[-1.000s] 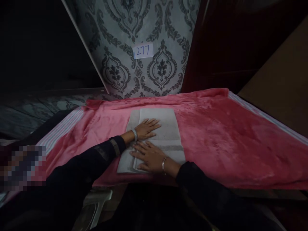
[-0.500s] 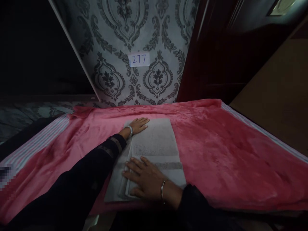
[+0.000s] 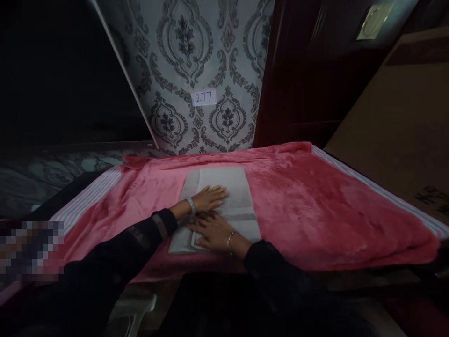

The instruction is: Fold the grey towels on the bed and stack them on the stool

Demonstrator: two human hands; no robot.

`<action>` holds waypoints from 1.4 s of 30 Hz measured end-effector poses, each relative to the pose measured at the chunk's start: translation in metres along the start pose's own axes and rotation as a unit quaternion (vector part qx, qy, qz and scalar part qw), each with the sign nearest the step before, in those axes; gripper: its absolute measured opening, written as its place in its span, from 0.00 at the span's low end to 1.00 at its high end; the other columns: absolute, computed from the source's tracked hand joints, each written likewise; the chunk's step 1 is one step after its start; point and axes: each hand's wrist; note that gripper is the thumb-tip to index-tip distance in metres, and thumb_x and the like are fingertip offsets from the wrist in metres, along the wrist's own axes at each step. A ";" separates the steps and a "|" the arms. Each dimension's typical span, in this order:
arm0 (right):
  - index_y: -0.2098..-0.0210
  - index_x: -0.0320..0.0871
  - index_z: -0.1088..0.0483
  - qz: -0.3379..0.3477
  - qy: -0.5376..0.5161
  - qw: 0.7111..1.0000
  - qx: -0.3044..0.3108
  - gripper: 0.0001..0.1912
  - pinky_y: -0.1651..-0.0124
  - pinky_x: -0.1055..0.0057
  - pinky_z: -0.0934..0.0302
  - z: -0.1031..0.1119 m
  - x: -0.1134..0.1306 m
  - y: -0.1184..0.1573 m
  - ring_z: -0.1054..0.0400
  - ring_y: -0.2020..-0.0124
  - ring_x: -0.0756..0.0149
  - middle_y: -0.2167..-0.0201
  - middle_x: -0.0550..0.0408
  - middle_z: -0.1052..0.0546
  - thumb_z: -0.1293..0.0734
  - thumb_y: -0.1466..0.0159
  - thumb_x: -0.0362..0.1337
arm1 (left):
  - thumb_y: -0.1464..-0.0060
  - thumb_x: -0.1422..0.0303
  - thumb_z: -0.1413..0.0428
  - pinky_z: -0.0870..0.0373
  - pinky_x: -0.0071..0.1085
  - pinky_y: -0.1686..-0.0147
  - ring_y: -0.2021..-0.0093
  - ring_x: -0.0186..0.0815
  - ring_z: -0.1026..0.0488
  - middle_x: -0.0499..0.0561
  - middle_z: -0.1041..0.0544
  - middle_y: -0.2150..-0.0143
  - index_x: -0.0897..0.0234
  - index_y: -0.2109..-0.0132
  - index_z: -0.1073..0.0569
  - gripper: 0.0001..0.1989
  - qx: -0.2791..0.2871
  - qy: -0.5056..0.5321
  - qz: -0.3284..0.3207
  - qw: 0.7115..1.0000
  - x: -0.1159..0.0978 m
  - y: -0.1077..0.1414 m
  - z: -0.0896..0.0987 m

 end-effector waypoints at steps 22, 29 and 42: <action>0.30 0.38 0.45 -0.213 0.049 0.965 -0.144 0.37 0.33 0.49 0.51 -0.031 0.076 0.036 0.50 0.31 0.48 0.29 0.41 0.46 0.35 0.38 0.34 | 0.51 0.70 0.38 0.34 0.37 0.40 0.43 0.40 0.27 0.54 0.21 0.47 0.62 0.53 0.22 0.16 -0.475 0.671 0.271 0.501 -0.070 0.154 -0.055; 0.32 0.39 0.43 -0.229 0.076 0.959 -0.152 0.35 0.34 0.51 0.53 -0.034 0.079 0.029 0.49 0.31 0.48 0.31 0.39 0.42 0.34 0.36 0.37 | 0.50 0.75 0.39 0.30 0.36 0.44 0.56 0.35 0.22 0.53 0.19 0.58 0.63 0.47 0.29 0.21 -0.477 0.721 0.306 0.399 -0.096 0.174 -0.053; 0.34 0.38 0.39 -0.219 0.108 0.952 -0.183 0.29 0.37 0.49 0.51 -0.047 0.075 0.027 0.47 0.34 0.46 0.33 0.38 0.38 0.41 0.33 0.41 | 0.53 0.71 0.36 0.26 0.37 0.57 0.63 0.36 0.22 0.51 0.21 0.61 0.61 0.46 0.29 0.25 -0.407 0.764 0.270 0.422 -0.104 0.190 -0.056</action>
Point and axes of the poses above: each hand's wrist, its own y-axis away from the middle knuckle, its own z-axis out of the back of the hand, x = y × z
